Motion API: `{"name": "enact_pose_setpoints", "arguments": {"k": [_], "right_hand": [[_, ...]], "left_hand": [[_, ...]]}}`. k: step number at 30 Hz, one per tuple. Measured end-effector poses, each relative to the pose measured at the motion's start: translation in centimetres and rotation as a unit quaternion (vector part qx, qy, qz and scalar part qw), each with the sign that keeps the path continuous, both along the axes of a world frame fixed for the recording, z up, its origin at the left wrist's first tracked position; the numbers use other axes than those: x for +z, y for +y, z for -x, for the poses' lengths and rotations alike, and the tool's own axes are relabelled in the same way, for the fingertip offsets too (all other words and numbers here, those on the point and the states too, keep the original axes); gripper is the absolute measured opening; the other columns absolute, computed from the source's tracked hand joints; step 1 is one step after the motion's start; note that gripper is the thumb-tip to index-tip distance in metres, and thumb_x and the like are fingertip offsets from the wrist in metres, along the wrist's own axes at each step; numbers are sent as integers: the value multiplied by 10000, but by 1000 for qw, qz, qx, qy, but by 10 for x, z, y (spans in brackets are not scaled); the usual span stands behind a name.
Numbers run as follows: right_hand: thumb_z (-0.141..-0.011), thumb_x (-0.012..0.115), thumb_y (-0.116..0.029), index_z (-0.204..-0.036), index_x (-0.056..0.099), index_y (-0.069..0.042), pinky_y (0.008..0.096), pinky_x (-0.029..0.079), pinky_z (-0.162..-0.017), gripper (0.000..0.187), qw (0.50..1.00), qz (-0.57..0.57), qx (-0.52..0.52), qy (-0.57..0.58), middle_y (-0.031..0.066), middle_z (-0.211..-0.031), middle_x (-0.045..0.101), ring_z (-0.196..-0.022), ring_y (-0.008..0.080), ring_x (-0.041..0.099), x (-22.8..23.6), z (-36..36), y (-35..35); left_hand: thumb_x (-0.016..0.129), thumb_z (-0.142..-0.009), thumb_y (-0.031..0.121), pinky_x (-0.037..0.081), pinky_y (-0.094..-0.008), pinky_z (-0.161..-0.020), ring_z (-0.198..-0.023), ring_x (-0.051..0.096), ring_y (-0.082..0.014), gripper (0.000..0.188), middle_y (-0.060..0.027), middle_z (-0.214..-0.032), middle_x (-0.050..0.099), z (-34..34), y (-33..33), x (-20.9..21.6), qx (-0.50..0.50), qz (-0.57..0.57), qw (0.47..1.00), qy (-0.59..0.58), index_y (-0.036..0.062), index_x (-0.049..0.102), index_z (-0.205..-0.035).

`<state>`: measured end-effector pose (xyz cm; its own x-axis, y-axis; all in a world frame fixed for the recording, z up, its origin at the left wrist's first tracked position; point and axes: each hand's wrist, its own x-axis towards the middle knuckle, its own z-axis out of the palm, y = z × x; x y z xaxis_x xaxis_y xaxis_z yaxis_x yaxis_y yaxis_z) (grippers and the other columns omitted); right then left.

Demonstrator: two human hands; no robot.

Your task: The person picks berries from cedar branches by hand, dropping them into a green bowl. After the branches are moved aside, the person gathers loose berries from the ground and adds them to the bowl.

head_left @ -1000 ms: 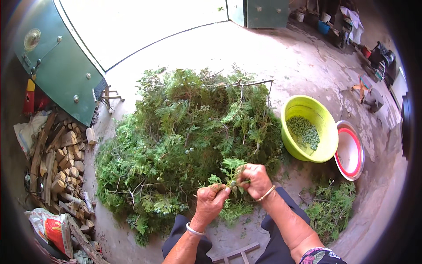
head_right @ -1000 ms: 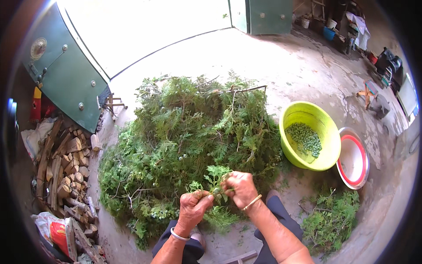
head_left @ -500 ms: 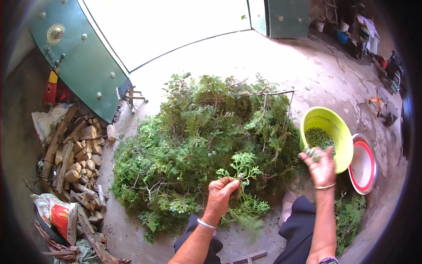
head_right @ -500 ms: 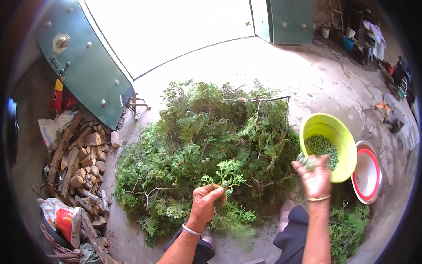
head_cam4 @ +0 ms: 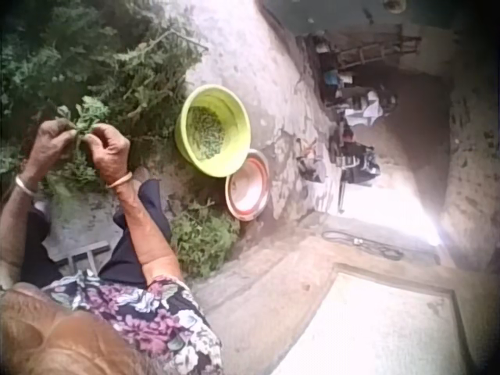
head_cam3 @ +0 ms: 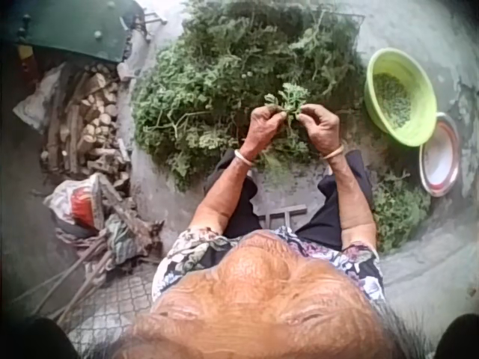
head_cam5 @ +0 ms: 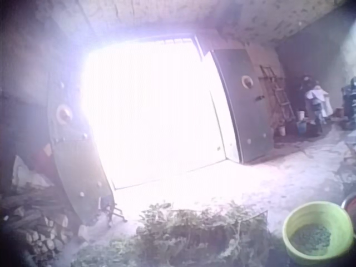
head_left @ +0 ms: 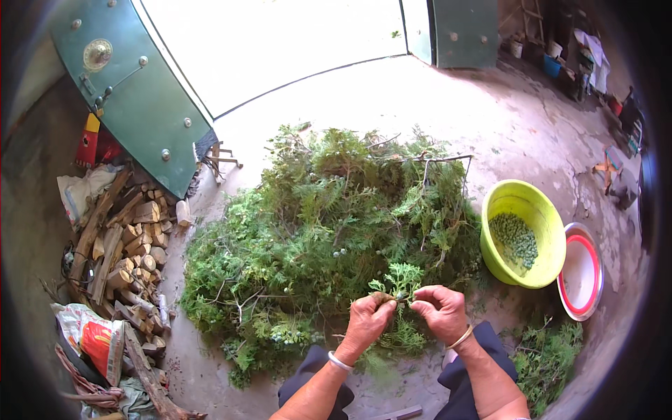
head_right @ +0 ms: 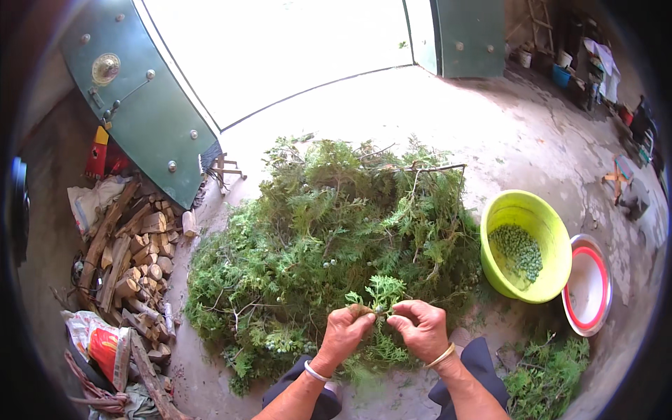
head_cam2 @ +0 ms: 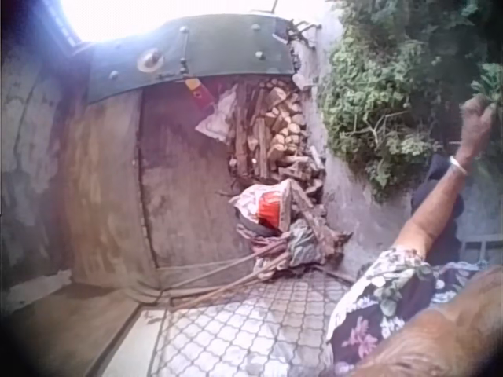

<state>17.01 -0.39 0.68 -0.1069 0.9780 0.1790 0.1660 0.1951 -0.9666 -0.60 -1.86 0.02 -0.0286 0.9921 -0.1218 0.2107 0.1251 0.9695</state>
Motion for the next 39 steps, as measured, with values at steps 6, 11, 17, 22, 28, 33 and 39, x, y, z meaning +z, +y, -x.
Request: {"name": "enact_pose_setpoints", "arguments": {"k": [6,11,17,22,28,33,39], "right_hand": [[-719,713,-25,-879,664,31,279,500,-580,176,994,-41,28,-100,118,-750,665,-657,142,630,-15,18,4],[-738,690,-26,-848,659,45,269,482,-556,135,998,31,21,-56,106,-709,660,-613,117,603,-14,28,6],[-795,655,-41,-823,663,35,240,473,-553,81,980,174,97,26,31,-703,653,-621,60,566,-22,30,11],[-794,649,-35,-812,659,31,238,466,-540,70,985,150,85,19,29,-678,638,-599,62,556,-23,33,12],[-801,634,-30,-808,660,26,214,446,-514,62,963,225,104,108,26,-666,628,-568,58,539,-18,30,14],[-812,624,-28,-831,658,29,213,455,-514,69,944,269,106,158,37,-671,630,-556,72,547,-23,25,16],[-846,568,-16,-871,620,38,246,488,-537,79,879,327,66,339,89,-720,631,-600,132,594,-15,14,20]], "left_hand": [[647,-794,125,464,-357,-508,-532,610,-269,115,-149,-595,588,0,-6,-19,-24,-136,981,138,13,639,-821],[640,-795,140,467,-421,-529,-604,610,-355,112,-186,-617,581,7,-9,-13,-36,-143,972,183,32,613,-812],[666,-787,101,475,-355,-525,-604,640,-305,134,-187,-667,619,13,-8,-5,-49,-100,973,204,1,643,-874],[665,-798,92,480,-317,-532,-592,648,-241,146,-163,-683,642,13,-8,-9,-31,-113,979,168,7,652,-916],[650,-823,87,451,-258,-518,-564,567,-90,149,-64,-637,625,13,-8,-10,-32,-86,990,111,10,660,-950],[634,-843,85,415,-223,-495,-566,498,-35,137,23,-625,576,12,-7,-3,-43,-53,997,31,11,664,-953],[615,-843,78,415,-227,-482,-539,502,-46,113,-1,-583,559,14,-5,9,12,67,992,-102,-22,654,-876]]}}
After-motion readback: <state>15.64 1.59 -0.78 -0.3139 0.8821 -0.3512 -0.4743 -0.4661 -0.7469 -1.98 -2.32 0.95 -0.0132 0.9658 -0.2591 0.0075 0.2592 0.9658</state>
